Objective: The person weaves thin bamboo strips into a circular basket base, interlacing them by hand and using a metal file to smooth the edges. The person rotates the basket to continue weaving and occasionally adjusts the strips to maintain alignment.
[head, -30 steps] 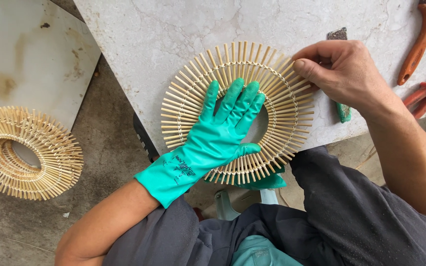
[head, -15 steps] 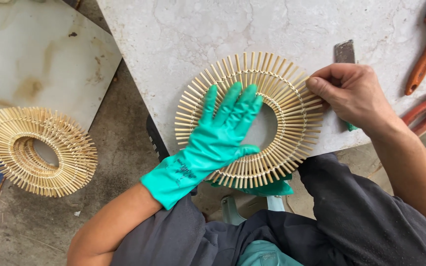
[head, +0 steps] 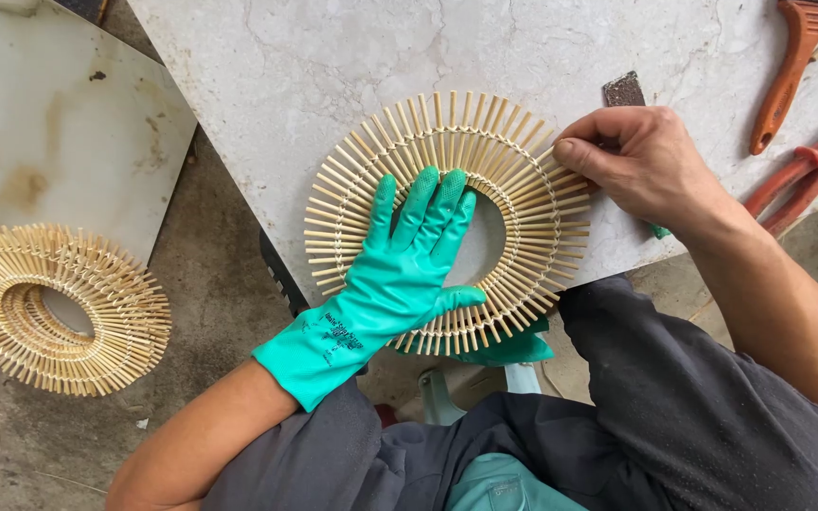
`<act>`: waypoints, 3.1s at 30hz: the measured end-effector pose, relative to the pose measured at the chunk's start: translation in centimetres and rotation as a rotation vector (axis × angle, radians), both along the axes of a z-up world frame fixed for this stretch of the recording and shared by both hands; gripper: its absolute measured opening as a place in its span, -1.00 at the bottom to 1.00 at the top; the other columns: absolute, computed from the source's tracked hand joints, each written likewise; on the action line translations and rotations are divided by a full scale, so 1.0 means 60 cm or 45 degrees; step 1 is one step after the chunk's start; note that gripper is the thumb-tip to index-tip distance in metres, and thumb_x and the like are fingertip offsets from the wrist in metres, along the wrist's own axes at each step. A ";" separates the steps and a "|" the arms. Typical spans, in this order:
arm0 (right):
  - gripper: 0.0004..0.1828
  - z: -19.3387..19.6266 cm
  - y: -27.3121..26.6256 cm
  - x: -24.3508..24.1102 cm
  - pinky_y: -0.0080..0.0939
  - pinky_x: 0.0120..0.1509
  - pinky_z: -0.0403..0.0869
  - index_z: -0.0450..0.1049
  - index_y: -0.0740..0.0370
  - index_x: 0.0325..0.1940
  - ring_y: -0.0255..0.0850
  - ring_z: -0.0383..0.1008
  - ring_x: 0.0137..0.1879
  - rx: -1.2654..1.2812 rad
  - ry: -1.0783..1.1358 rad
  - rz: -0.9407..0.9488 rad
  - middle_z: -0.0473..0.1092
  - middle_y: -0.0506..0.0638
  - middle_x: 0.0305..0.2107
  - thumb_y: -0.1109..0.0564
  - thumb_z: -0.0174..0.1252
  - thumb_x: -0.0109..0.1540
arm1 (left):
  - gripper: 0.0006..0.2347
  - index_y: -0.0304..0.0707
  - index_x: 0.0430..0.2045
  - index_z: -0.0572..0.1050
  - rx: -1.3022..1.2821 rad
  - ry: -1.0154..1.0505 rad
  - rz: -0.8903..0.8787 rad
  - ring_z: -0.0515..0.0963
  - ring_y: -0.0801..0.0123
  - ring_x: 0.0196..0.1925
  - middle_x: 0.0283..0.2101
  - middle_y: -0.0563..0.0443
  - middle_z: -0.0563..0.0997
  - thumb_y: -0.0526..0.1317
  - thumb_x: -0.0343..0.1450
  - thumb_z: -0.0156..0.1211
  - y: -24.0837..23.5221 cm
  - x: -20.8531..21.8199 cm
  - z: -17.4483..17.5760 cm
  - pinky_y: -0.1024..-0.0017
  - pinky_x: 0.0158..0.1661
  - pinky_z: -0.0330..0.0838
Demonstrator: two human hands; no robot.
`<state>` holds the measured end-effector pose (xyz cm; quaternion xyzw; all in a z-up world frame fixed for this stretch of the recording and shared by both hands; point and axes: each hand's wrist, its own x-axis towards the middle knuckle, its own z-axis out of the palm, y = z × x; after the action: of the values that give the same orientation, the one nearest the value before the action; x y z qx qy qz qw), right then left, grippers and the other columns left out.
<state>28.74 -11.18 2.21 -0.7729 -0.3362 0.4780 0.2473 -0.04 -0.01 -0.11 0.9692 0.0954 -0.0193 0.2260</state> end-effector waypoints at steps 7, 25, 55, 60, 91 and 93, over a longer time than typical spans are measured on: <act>-0.72 0.001 0.003 0.006 -0.21 -0.16 0.63 0.61 0.33 -0.04 -0.20 0.63 -0.27 -0.088 0.002 -0.029 0.59 0.13 -0.36 0.06 0.20 0.35 | 0.01 -0.50 0.48 0.12 -0.011 -0.010 -0.025 -0.11 -0.17 0.62 0.57 -0.32 0.01 0.42 0.33 0.14 0.002 0.000 -0.001 -0.25 0.48 -0.36; -0.77 0.005 -0.026 -0.035 -0.20 -0.16 0.64 0.57 0.34 -0.06 -0.21 0.59 -0.26 -0.244 0.130 -0.265 0.57 0.09 -0.32 0.11 0.14 0.36 | -0.10 -0.38 0.47 0.09 0.109 0.076 -0.016 -0.08 -0.20 0.61 0.57 -0.30 0.00 0.31 0.36 0.20 0.014 0.010 0.032 -0.33 0.47 -0.33; -0.74 -0.006 -0.007 -0.021 -0.22 -0.16 0.63 0.58 0.35 -0.02 -0.20 0.62 -0.24 -0.031 0.023 -0.094 0.57 0.12 -0.35 0.09 0.14 0.39 | -0.08 -0.24 0.56 0.01 -0.032 -0.039 0.051 -0.24 -0.13 0.64 0.61 -0.22 -0.10 0.39 0.43 0.13 -0.011 0.005 -0.017 -0.31 0.49 -0.41; -0.75 -0.003 0.003 -0.025 -0.23 -0.17 0.63 0.58 0.33 -0.01 -0.22 0.61 -0.24 -0.002 0.014 -0.087 0.57 0.09 -0.34 0.09 0.15 0.38 | -0.09 -0.25 0.57 0.02 -0.016 -0.050 0.054 -0.25 -0.13 0.64 0.61 -0.23 -0.10 0.40 0.45 0.13 -0.013 0.005 -0.017 -0.30 0.49 -0.43; -0.73 -0.004 -0.035 -0.027 -0.20 -0.12 0.64 0.58 0.36 -0.03 -0.20 0.63 -0.22 -0.089 0.121 -0.057 0.58 0.11 -0.34 0.09 0.19 0.34 | -0.06 -0.34 0.57 0.00 0.098 -0.014 0.109 -0.22 -0.21 0.63 0.61 -0.26 -0.14 0.45 0.48 0.04 -0.014 0.006 -0.037 -0.54 0.40 -0.40; -0.72 -0.003 -0.030 -0.030 -0.21 -0.12 0.64 0.57 0.36 0.00 -0.20 0.62 -0.21 -0.065 0.100 -0.044 0.58 0.11 -0.33 0.09 0.19 0.34 | -0.07 -0.33 0.57 -0.01 0.107 -0.013 0.108 -0.23 -0.21 0.63 0.61 -0.26 -0.15 0.45 0.48 0.04 -0.014 0.006 -0.037 -0.54 0.40 -0.40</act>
<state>26.95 -12.98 2.01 -0.7653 -0.3007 0.5119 0.2487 0.30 -0.88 -2.32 0.9730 0.1361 -0.0009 0.1864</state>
